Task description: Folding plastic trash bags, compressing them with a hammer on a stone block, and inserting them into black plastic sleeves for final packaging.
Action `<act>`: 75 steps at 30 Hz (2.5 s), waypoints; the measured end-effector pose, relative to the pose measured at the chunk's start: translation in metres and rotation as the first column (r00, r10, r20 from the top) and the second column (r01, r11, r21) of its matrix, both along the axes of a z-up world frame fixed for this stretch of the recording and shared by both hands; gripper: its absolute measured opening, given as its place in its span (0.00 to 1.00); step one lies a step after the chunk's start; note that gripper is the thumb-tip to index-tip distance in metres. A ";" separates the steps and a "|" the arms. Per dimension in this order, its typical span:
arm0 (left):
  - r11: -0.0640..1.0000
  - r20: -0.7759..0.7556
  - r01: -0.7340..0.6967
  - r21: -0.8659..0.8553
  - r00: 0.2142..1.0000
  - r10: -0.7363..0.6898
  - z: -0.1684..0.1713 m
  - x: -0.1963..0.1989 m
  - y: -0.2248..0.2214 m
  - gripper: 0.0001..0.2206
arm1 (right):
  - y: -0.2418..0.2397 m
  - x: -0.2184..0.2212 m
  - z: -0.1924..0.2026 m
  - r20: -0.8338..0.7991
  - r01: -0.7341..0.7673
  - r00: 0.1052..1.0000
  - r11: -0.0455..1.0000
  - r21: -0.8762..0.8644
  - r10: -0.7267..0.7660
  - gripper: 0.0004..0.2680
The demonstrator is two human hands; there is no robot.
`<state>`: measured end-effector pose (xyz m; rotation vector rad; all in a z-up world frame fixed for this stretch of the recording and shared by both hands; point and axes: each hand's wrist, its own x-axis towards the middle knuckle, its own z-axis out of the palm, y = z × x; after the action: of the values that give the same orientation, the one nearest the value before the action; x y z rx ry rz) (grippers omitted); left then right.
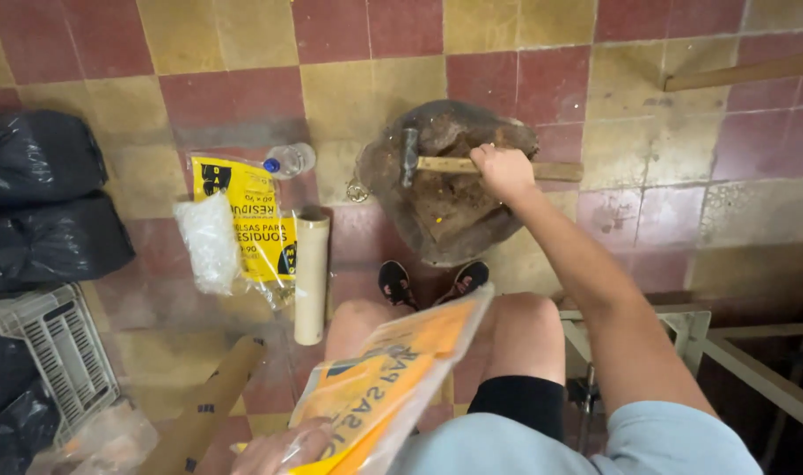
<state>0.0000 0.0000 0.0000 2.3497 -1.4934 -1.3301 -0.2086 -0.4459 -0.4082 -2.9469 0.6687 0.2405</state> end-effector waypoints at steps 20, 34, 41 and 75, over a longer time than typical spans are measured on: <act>0.441 -0.543 -0.883 0.158 0.295 0.786 -0.325 0.030 -0.271 0.11 | -0.078 -0.166 0.135 0.333 0.590 0.758 0.807 0.016 -0.561 0.07; 0.528 -0.506 -0.837 -0.144 0.520 0.688 -0.348 0.012 -0.258 0.16 | 0.048 0.070 0.051 0.052 -0.363 0.337 -0.079 0.929 -0.940 0.06; 0.502 -0.541 -0.822 -0.268 0.560 0.628 -0.371 0.013 -0.256 0.20 | 0.053 0.115 0.012 0.011 -0.360 0.356 -0.126 0.924 -0.934 0.05; 0.508 -0.203 -0.464 -0.726 0.850 0.486 -0.352 0.031 -0.312 0.10 | 0.053 0.140 0.029 0.163 -0.023 0.310 0.164 0.986 -0.937 0.06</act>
<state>0.0311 -0.3117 -0.3524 1.9468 -0.9654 -0.3861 -0.0687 -0.3927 -0.3795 -1.1692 0.9661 -0.6663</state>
